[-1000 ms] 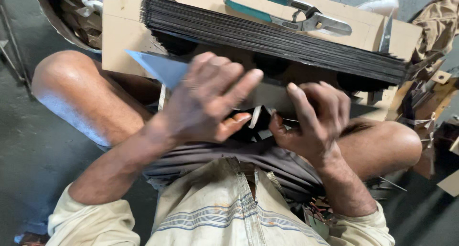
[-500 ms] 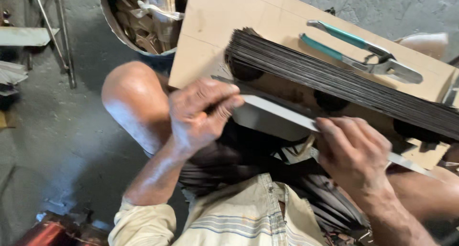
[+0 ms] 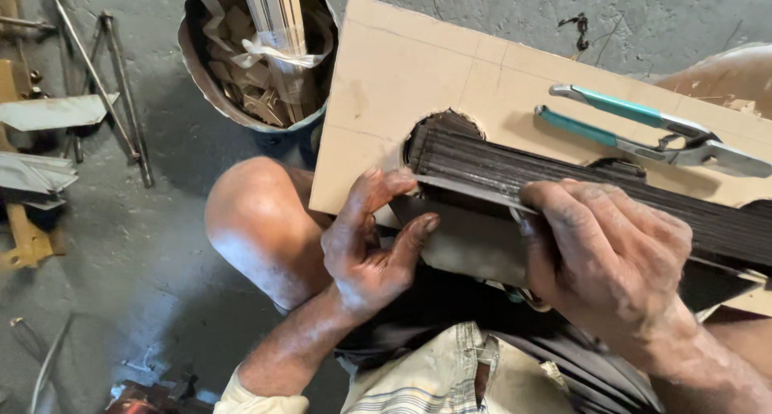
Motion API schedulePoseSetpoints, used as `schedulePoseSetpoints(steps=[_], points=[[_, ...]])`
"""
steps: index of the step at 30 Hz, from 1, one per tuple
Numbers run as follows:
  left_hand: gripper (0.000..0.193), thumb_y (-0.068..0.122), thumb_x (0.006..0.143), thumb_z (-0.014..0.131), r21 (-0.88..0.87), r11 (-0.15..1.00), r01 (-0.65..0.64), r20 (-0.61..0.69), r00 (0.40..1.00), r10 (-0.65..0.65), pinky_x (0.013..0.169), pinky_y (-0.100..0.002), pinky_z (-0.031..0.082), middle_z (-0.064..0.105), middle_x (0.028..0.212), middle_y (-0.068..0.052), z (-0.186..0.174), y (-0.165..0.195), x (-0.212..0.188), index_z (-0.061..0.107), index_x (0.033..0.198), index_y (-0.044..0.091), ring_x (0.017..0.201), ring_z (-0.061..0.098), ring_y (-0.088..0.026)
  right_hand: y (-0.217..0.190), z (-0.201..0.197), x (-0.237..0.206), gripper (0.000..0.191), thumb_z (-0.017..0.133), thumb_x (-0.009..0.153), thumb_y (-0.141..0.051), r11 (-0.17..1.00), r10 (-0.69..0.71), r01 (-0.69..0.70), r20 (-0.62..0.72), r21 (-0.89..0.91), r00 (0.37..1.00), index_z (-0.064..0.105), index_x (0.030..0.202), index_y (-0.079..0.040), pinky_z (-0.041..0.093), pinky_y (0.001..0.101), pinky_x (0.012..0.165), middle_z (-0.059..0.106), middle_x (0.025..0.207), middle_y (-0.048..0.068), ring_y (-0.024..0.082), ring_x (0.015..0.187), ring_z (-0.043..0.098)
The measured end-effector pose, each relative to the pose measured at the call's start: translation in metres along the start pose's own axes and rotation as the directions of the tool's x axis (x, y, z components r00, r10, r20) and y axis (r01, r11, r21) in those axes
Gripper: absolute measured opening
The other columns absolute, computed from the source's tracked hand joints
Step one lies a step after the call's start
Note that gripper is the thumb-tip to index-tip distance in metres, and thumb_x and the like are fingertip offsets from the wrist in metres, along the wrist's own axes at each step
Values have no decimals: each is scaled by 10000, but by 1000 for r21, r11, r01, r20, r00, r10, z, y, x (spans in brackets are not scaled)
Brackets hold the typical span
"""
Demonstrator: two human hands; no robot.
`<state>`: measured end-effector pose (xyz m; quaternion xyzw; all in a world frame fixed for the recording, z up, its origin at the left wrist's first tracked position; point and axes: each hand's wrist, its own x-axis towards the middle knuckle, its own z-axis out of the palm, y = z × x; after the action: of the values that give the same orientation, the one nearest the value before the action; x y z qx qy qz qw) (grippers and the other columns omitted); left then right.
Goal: The person sits cross-legged on the floor with a stack of thin dark sheets resting on their lap. They use a flat metal blade to lift and separate individual sheets one at a time from the stack, setting each separated sheet aside and squaring the stack between sheets.
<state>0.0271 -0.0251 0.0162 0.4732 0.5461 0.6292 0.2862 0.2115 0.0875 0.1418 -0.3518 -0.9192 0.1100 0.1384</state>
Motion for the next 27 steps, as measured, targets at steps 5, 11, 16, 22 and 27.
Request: schedulePoseSetpoints(steps=[5,11,16,22,27], points=[[683,-5,963,817,66,998,7,-19,1000,-6,1010,-309,586,724,1254,-174,2,0,7,432,1526,18,1132,727,-213,7,4,5,311,732,775,-11,1000,13,-13,22,18,1000,681,1082,6,586,381,755,735,952,138,292,895,742],[500,-28,947,813,187,982,-13,-19,1000,16,932,-291,611,716,1186,-168,4,2,19,543,1365,24,1047,735,-199,14,4,4,330,742,773,-26,998,7,-11,60,60,998,687,1096,17,583,371,731,727,932,130,280,866,737],[457,-57,935,798,176,984,-6,-28,1000,11,869,-283,608,711,1158,-175,6,3,28,565,1326,-19,1031,727,-207,18,3,6,336,738,782,-4,997,-15,11,55,76,998,680,1112,26,577,360,705,724,919,125,270,842,733],[441,-70,933,806,143,988,-52,-22,998,56,896,-301,628,707,1193,-179,5,2,31,571,1299,1,1073,741,-223,17,4,7,358,732,774,-2,995,-35,32,35,98,999,666,1123,42,588,361,719,723,922,131,263,846,735],[398,-92,915,801,144,986,-83,-21,996,87,929,-332,621,708,1144,-151,5,4,32,601,1248,-4,1064,732,-253,14,4,7,363,733,775,-8,997,-39,36,45,73,998,665,1128,36,583,364,718,718,927,129,270,850,732]])
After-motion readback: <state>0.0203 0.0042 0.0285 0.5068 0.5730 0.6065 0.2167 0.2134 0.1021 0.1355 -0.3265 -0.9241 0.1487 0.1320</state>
